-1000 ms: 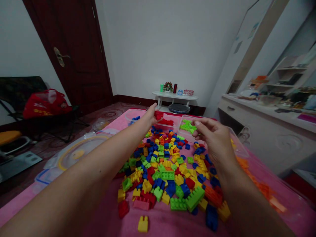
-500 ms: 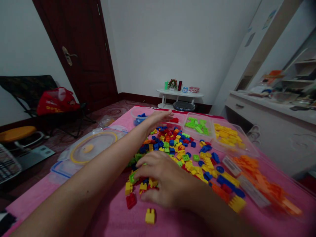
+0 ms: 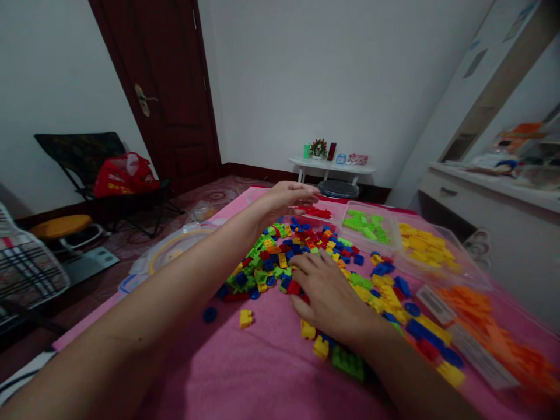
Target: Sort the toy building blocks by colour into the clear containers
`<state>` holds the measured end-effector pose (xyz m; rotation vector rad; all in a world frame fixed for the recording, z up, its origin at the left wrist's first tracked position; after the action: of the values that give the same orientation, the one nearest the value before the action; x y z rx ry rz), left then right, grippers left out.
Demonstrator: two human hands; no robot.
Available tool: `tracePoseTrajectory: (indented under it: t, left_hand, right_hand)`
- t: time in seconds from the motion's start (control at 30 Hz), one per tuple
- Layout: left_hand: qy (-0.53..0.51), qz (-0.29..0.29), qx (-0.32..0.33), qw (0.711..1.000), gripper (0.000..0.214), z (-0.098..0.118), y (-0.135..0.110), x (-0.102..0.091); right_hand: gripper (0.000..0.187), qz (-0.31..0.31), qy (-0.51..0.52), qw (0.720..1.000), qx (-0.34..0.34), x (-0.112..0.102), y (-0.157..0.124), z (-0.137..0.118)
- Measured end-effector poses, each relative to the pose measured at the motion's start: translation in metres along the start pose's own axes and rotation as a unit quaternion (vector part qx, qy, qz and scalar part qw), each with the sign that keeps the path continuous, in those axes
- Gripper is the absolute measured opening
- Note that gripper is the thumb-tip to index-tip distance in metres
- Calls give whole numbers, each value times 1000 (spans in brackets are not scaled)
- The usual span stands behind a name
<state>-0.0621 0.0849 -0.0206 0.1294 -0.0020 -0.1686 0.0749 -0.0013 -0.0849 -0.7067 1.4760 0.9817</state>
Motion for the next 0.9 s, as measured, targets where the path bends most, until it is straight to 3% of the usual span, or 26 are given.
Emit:
tracePoseTrajectory:
  t: [0.17, 0.27, 0.4, 0.5, 0.6, 0.7, 0.9]
  left_hand:
    - [18, -21, 33, 999, 30, 24, -10, 0]
    - [50, -23, 31, 998, 30, 36, -12, 3]
    - [70, -35, 35, 996, 30, 42, -6, 9]
    - [67, -38, 35, 996, 29, 42, -1, 13]
    - [51, -30, 26, 998, 26, 39, -1, 15]
    - [29, -22, 20, 999, 22, 36, -4, 14]
    - [-24, -4, 15, 1000, 17, 22, -7, 5]
  right_hand:
    - [27, -17, -86, 985, 150, -12, -8, 47]
    - [34, 19, -85, 985, 150, -24, -1, 41]
    - [28, 35, 37, 998, -31, -20, 22, -36]
    - [22, 16, 73, 975, -209, 0, 36, -104]
    - [19, 18, 68, 964, -258, 22, 50, -136]
    - [23, 7, 56, 971, -232, 33, 60, -134]
    - [27, -33, 6, 992, -123, 34, 63, -89]
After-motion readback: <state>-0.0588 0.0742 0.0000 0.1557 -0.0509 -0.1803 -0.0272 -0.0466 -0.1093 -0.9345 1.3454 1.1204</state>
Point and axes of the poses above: each hand's wrist, its own y-axis towards the middle knuckle, its own x-axis out of the palm, z = x × y, the point moved 4 cm from there along y, towards the middle knuckle, and after that the axes turned 3 degrees about -z, right-handed, at the moved point
